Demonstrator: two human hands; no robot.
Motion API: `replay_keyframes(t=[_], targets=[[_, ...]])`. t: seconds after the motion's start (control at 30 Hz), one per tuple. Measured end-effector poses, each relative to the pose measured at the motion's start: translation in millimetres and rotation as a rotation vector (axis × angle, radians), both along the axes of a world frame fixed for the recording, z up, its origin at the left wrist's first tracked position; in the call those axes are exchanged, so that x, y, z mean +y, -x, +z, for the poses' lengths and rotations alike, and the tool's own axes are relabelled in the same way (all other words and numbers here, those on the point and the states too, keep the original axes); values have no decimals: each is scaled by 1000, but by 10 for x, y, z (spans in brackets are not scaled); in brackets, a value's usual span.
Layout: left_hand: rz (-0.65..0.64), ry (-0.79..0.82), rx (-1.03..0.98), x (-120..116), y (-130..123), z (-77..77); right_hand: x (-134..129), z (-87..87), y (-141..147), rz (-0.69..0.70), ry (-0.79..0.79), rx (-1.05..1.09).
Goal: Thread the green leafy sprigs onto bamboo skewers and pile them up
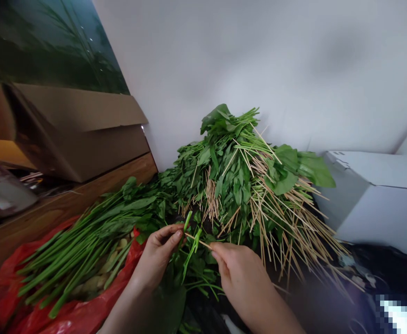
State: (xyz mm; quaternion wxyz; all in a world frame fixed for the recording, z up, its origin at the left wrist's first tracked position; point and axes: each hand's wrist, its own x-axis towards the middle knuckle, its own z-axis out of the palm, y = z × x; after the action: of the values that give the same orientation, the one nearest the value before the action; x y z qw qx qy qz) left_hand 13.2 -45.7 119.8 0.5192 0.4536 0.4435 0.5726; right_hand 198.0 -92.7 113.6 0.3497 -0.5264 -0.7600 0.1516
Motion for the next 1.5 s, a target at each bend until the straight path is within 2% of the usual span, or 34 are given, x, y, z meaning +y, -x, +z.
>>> replay_keyframes(t=[0.13, 0.23, 0.43, 0.53, 0.63, 0.87, 1.03, 1.13, 1.3, 1.5], targets=[[10, -33, 32, -14, 5, 30, 2, 13, 2, 13, -70, -11], [-10, 1, -12, -26, 19, 24, -4, 33, 6, -1, -100, -34], [-189, 213, -167, 91, 115, -141, -11, -15, 39, 4, 25, -49], [-257, 252, -194, 161, 160, -211, -10, -50, 60, 14, 65, -43], [-297, 289, -216, 173, 186, -223, -16, -65, 78, 15, 41, -50], [-283, 370, -193, 89, 225, -204, -42, -97, 123, 9, 11, -49], [-367, 398, -316, 94, 244, -267, -39, -100, 140, 54, 81, 7], [-345, 376, -338, 90, 226, -268, -38, -95, 143, 33, 66, -22], [-306, 356, -234, 16, 156, -232, -54, -86, 167, 9, 75, -52], [-282, 303, -161, 6, 102, -227, -20, -111, 182, 34, 173, -37]])
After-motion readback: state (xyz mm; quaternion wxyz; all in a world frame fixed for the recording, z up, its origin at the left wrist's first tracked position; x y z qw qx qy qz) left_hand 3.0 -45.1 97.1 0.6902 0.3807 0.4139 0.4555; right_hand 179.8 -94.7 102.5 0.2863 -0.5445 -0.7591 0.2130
